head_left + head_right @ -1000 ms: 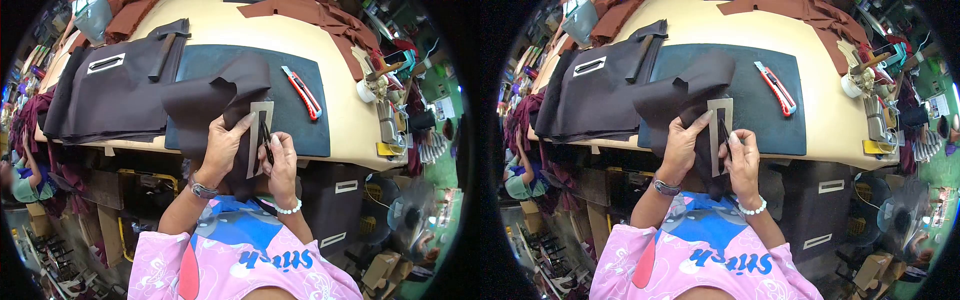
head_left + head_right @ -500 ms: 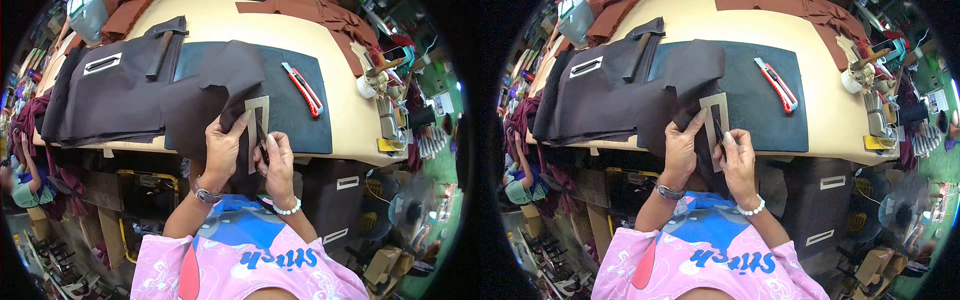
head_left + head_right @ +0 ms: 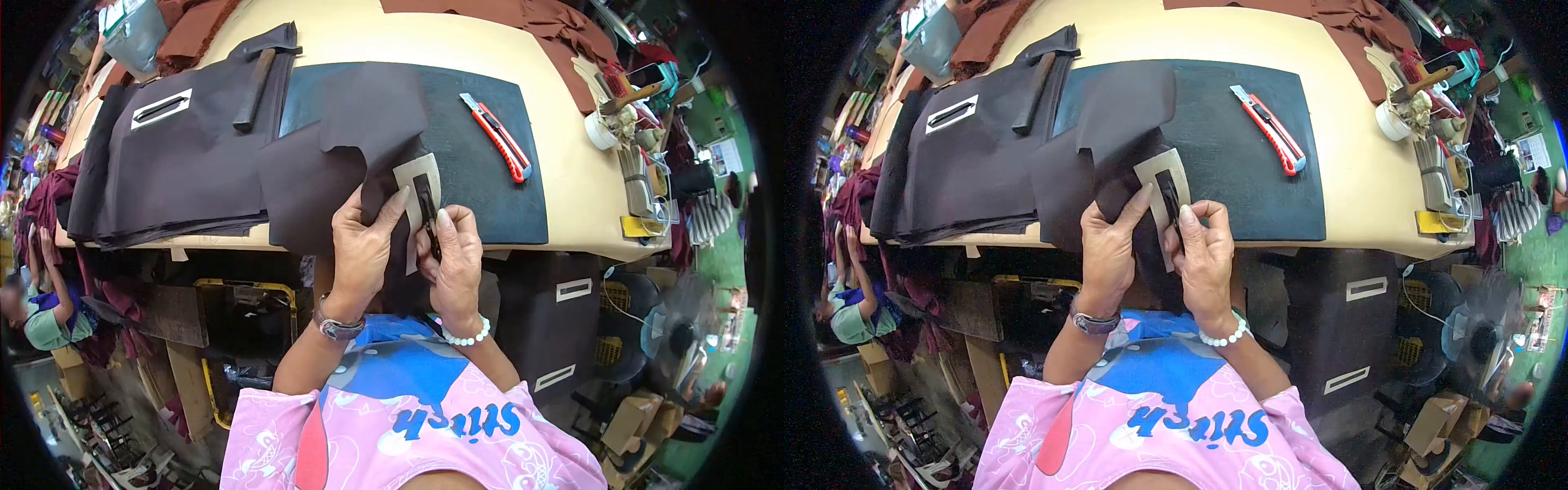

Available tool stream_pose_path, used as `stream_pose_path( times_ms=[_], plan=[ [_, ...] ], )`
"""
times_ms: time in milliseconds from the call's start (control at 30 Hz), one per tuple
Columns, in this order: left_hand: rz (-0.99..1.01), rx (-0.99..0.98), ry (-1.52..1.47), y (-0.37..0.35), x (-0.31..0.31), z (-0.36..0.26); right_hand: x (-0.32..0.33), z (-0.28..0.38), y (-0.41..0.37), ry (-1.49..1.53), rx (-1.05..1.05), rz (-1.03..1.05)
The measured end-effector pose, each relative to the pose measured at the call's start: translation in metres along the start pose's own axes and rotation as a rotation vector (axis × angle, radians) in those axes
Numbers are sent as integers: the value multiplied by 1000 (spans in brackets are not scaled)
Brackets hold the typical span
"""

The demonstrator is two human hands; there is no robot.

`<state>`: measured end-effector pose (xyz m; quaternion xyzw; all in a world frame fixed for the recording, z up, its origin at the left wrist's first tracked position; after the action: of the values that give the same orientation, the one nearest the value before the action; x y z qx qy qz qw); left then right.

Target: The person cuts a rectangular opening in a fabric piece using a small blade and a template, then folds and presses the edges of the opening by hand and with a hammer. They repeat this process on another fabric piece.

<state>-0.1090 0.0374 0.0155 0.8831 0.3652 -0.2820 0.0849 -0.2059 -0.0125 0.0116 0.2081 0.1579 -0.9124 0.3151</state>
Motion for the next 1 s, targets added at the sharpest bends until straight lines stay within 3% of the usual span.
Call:
stream_pose_path(
  times_ms=[533,1000],
  plan=[
    [62,118,-23,3,-7,-9,2,3,2,40,-17,-10],
    [2,121,-10,9,7,8,7,-15,2,30,-58,-23]
  ],
)
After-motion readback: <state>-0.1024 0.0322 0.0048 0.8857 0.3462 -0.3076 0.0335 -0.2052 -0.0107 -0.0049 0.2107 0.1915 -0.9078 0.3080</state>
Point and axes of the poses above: each hand's wrist, its own y-axis towards the middle knuckle, its own x-axis out of the back of the hand, z = x × y, the point moved 2 cm from there along y, towards the middle knuckle, and after that the axes turned 3 degrees about z, right-handed, at the moved point
